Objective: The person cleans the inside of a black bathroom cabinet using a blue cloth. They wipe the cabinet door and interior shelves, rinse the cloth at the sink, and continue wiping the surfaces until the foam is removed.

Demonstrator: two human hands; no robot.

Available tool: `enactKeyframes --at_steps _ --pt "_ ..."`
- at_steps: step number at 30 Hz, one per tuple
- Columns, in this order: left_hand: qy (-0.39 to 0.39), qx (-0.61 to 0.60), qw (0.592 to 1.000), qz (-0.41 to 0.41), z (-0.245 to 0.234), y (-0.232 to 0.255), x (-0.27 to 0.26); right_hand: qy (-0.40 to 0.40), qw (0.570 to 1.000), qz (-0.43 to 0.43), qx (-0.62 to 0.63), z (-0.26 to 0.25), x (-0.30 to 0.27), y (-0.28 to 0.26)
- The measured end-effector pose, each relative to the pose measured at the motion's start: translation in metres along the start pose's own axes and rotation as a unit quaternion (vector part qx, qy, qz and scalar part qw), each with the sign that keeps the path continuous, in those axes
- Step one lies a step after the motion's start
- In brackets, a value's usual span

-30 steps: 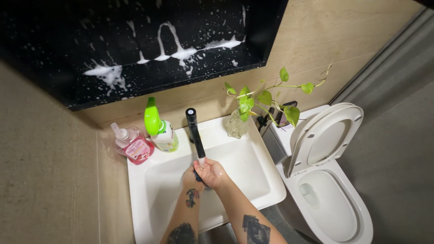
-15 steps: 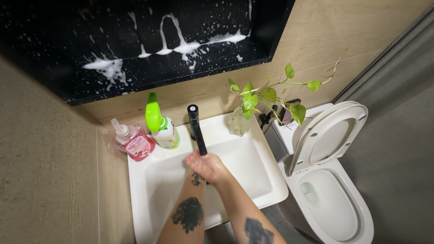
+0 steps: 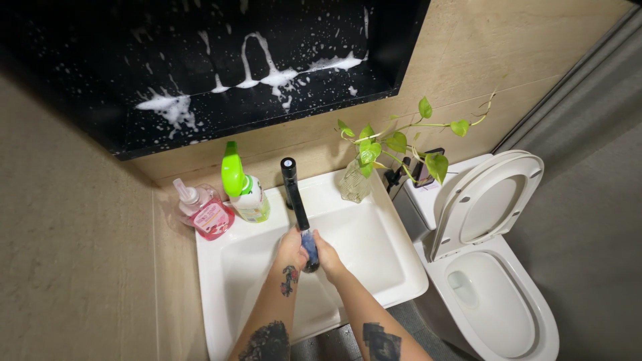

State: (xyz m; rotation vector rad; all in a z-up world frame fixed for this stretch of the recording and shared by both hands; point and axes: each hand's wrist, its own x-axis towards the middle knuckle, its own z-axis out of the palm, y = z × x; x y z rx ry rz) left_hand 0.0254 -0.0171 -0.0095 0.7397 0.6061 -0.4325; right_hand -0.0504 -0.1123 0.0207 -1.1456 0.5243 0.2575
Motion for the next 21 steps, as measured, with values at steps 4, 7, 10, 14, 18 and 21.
enactKeyframes --at_steps 4,7,10,14,18,21 --pt "-0.03 -0.018 0.999 -0.014 0.002 0.024 -0.035 -0.078 0.98 0.053 0.177 0.008 -0.005 0.009" --pt "0.008 0.023 0.997 0.071 -0.007 0.024 -0.043 -0.084 0.956 0.036 0.279 0.016 0.005 0.004" --pt "-0.015 0.044 0.994 0.098 -0.025 0.011 -0.026 -0.016 0.949 -0.019 0.315 0.028 0.013 0.0" --pt "0.038 0.067 0.984 0.164 -0.05 -0.01 0.024 0.017 0.986 -0.091 0.138 0.054 0.002 -0.001" --pt "0.046 0.384 0.874 0.295 -0.065 -0.039 0.059 0.121 0.972 -0.201 -0.012 0.059 -0.014 -0.022" --pt "0.072 0.424 0.871 0.236 -0.058 -0.061 0.069 0.266 0.949 -0.107 -0.13 0.049 -0.011 -0.04"
